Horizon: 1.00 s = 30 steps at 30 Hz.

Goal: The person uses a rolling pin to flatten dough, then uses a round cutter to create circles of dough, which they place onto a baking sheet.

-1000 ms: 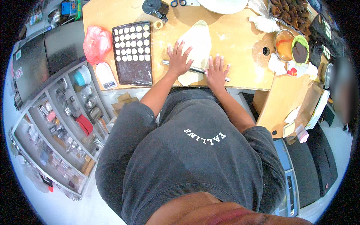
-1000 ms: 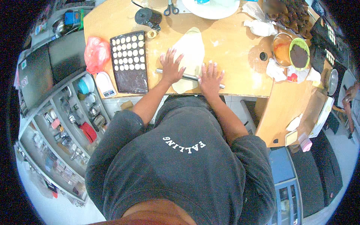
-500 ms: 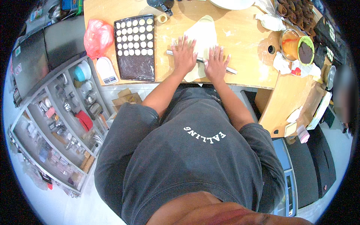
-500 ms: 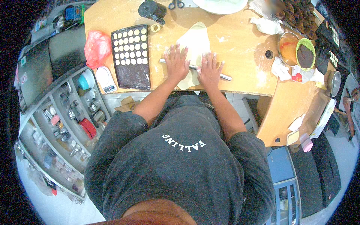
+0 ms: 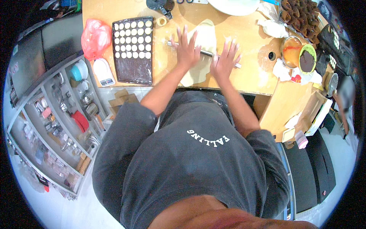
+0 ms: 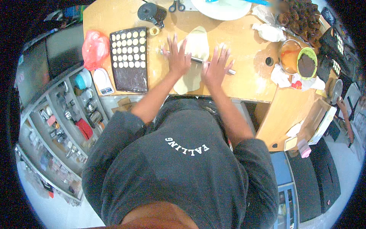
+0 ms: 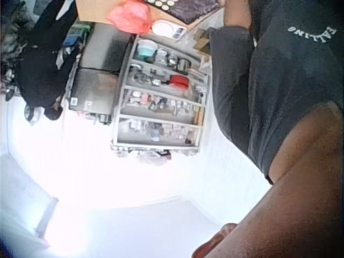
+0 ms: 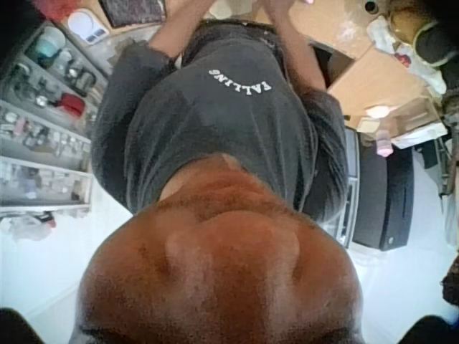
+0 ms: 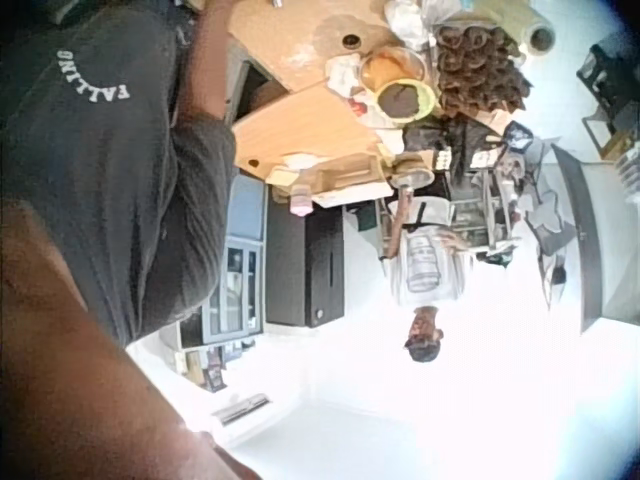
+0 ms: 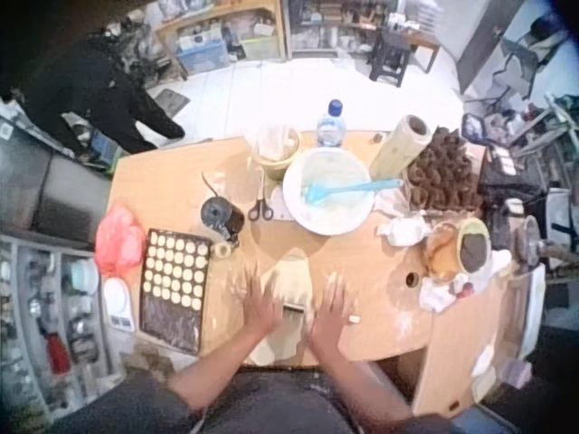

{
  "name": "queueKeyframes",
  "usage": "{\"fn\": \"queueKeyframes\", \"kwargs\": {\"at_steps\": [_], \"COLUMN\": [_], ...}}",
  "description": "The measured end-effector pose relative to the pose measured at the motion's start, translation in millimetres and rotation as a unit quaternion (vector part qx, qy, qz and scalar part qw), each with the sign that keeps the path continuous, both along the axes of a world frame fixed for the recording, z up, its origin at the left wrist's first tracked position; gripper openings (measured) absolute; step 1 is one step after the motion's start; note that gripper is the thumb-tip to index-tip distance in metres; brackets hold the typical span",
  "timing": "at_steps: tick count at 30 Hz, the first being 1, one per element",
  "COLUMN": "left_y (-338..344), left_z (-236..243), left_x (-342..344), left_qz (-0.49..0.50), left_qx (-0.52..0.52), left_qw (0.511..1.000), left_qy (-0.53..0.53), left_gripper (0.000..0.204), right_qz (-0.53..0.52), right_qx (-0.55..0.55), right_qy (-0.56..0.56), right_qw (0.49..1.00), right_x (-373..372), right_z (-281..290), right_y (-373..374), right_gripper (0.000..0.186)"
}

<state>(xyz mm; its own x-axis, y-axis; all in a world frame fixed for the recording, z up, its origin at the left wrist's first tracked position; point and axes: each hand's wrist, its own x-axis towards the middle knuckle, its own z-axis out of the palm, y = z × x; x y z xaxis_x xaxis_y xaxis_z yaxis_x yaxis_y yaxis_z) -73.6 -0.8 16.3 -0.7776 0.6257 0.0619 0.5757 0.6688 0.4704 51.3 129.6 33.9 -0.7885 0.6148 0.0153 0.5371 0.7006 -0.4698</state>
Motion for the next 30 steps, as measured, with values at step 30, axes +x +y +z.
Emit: {"fn": "queueKeyframes", "kwargs": {"at_steps": [30], "left_y": [114.3], "left_z": [-17.1], "left_x": [-52.7], "left_qz": [-0.038], "left_qx": [-0.07], "left_qw": [0.996], "left_qy": [0.025], "left_gripper": [0.053], "right_qz": [-0.021], "right_qx": [0.014], "right_qy": [-0.003], "right_qw": [1.0], "right_x": [-81.3], "right_z": [-35.1], "right_y": [120.2], "right_gripper": [0.056]}}
